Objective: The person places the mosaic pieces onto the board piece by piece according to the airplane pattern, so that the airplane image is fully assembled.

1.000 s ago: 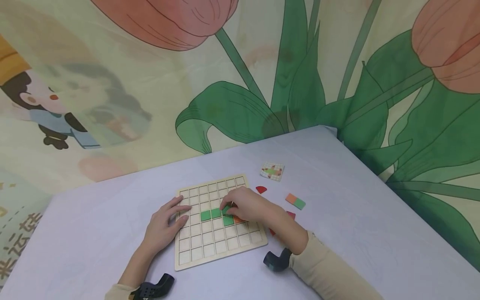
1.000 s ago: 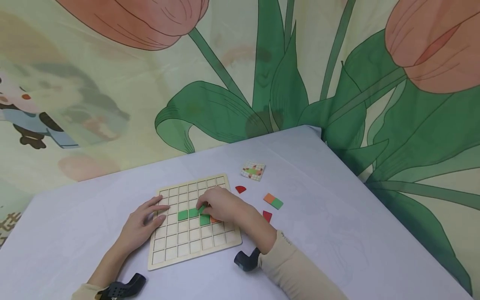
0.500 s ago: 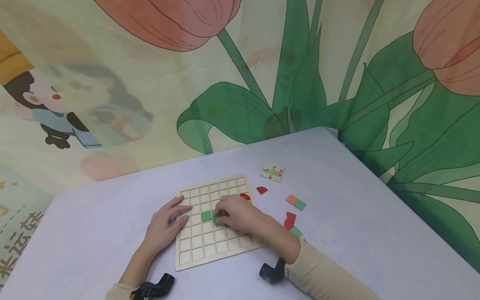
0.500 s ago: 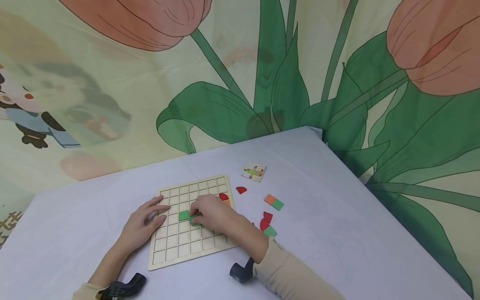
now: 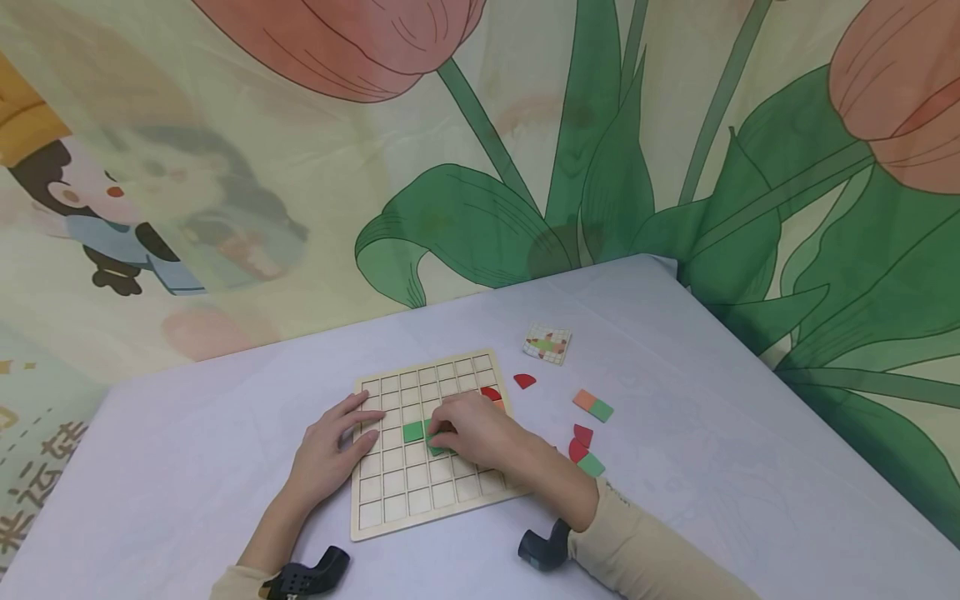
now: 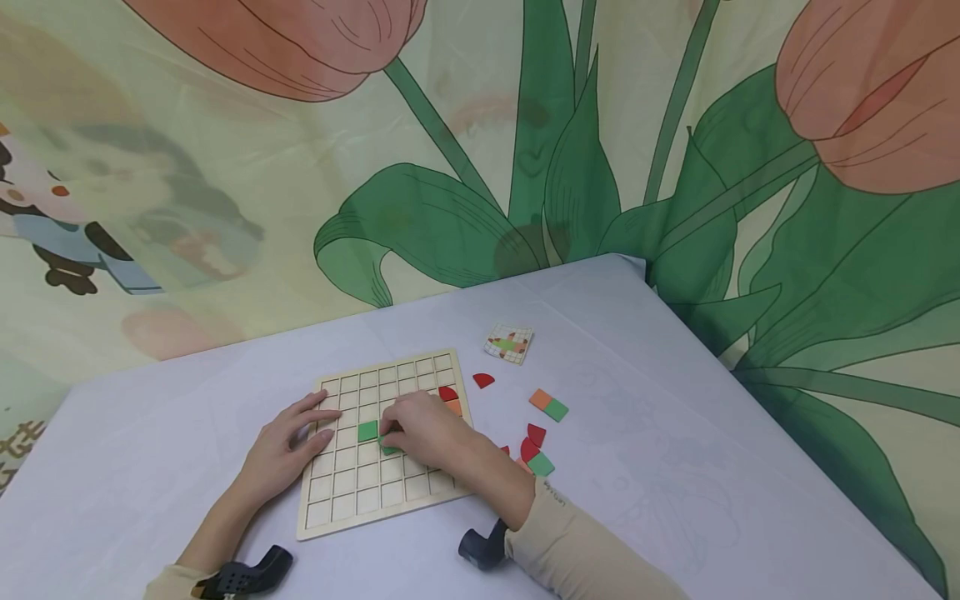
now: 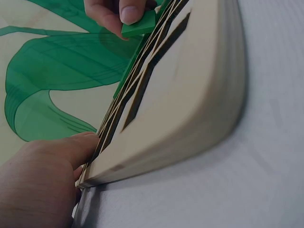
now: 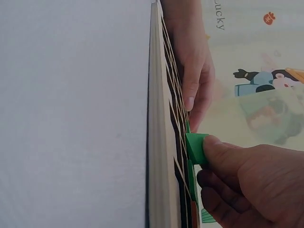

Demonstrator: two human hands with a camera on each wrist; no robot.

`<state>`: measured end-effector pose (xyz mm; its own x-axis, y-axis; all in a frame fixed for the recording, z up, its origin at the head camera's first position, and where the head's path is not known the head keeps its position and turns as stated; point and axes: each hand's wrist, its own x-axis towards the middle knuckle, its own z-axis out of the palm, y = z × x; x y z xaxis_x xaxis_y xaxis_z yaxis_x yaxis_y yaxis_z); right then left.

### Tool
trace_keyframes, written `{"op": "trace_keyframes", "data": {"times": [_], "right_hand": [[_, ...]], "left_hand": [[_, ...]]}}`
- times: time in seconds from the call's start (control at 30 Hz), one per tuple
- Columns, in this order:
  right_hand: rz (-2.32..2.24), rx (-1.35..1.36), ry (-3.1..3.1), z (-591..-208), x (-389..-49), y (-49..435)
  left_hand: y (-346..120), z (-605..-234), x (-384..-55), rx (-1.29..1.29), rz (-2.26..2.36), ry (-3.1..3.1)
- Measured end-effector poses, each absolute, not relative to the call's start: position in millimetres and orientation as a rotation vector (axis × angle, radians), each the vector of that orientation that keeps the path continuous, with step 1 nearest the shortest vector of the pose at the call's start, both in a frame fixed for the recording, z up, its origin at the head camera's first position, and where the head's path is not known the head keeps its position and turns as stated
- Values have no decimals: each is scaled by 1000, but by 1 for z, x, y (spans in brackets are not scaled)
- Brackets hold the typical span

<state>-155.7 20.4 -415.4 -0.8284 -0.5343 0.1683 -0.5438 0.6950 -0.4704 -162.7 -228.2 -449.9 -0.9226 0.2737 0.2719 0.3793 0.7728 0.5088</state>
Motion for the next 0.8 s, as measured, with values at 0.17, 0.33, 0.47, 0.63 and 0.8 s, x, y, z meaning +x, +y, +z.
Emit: {"op": "trace_keyframes", "data": {"times": [0.17,0.33,0.47,0.63,0.8], "right_hand": [[808,923,-2873,-417,-155,19],[756,915,-2889,-419,-154,17],[722,915,-2887,-419,-153,17],[695,916,-2890,-419,-154,16],[699,891,-2900,-421,-155,15]], "left_hand": [[-228,-450,-163,-511,-850,-2790],[-228,-450,-163,-511,-848,-2792],[-227,-450,-162,-504,-846,-2797],[-227,-449,-162,-485,-835,-2808],[-226,-448,-162,-482,-858,-2808]]}}
